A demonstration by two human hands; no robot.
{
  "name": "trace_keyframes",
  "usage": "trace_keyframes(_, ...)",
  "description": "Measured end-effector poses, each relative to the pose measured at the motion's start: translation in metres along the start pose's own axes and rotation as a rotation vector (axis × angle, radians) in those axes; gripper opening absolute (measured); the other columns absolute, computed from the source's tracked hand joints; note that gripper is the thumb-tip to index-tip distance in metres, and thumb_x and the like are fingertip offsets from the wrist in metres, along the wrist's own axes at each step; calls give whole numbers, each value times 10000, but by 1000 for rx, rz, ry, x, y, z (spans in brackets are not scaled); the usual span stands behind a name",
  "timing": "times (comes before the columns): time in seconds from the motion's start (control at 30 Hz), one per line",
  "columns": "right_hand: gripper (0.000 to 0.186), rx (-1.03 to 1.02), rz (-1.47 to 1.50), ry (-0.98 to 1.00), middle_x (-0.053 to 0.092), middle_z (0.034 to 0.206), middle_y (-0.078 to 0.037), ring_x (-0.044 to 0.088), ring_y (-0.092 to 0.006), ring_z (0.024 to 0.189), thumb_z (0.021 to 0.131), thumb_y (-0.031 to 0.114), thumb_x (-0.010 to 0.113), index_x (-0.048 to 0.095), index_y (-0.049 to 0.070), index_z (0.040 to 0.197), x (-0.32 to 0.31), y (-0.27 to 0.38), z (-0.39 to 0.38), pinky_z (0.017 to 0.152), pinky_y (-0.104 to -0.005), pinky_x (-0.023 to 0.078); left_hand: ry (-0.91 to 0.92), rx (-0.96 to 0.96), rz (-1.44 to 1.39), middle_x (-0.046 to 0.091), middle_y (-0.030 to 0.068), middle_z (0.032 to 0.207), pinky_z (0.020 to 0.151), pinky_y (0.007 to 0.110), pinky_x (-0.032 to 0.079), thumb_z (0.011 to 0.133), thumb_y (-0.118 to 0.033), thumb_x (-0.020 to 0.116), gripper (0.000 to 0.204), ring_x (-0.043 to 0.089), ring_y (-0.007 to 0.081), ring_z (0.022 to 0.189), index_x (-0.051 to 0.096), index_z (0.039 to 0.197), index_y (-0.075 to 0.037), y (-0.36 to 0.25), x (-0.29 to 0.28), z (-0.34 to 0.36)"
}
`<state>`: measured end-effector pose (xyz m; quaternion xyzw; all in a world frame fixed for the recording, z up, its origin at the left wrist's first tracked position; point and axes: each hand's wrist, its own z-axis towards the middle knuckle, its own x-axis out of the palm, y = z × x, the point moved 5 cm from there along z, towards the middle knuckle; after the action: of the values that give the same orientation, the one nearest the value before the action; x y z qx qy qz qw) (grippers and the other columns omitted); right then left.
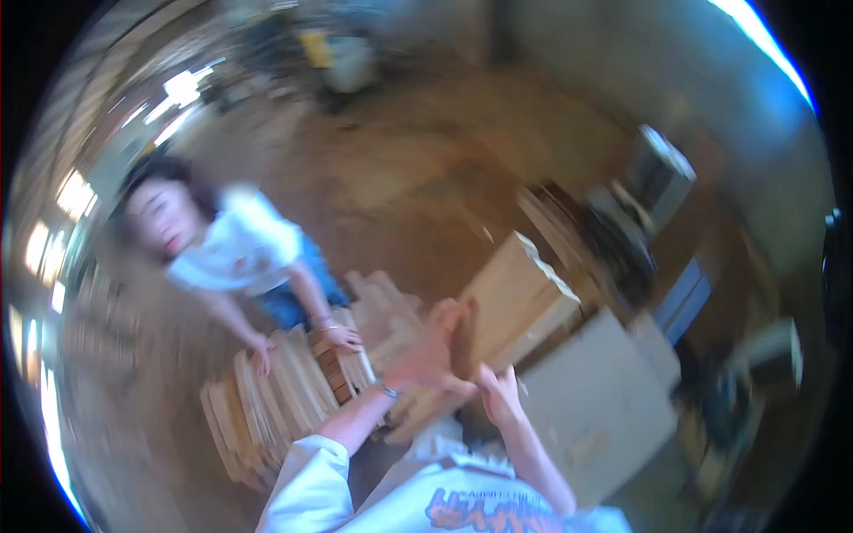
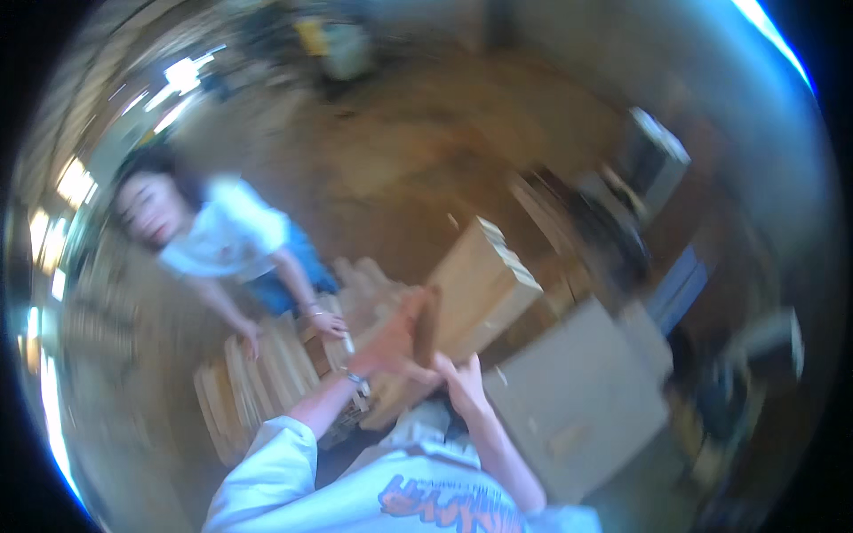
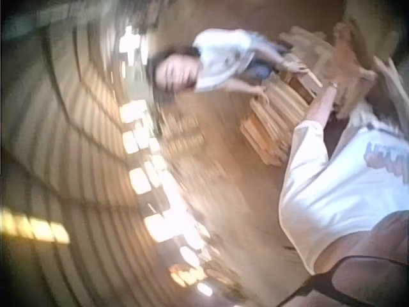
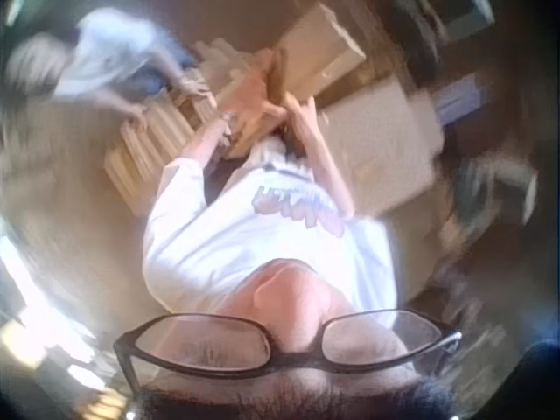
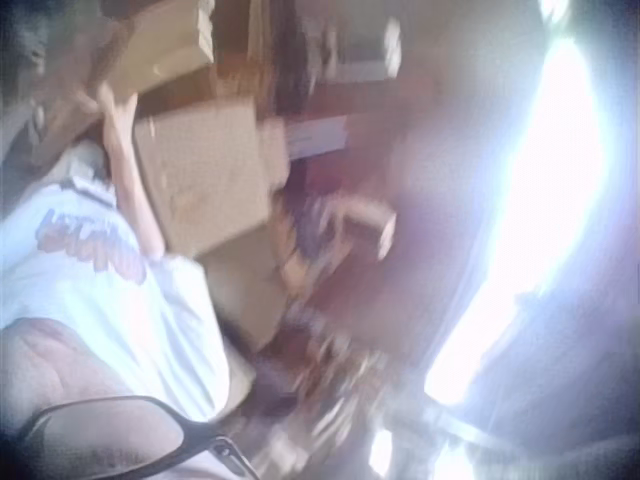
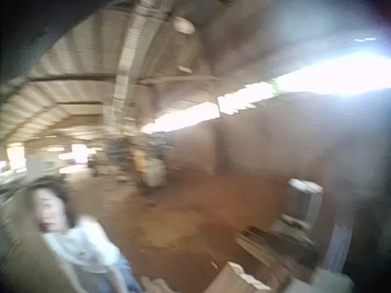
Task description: The person cuts wooden boards using a table saw machine and stacks the cut wooden pieces onto a workbench by hand.
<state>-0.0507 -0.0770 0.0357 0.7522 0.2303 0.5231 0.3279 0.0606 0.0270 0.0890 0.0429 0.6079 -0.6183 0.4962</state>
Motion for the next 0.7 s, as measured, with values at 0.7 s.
trace_keyframes(0.7,535,111,579,-780,683,1129,-113,677,-168,939,888,330,724,555,29,1298,-167,-48,-66,777,-315,557,1143,793,444,355,333,1380,1036,630,333,392,-369,870,1283,379,475,1276,255,1492,-131,-51,277,146)
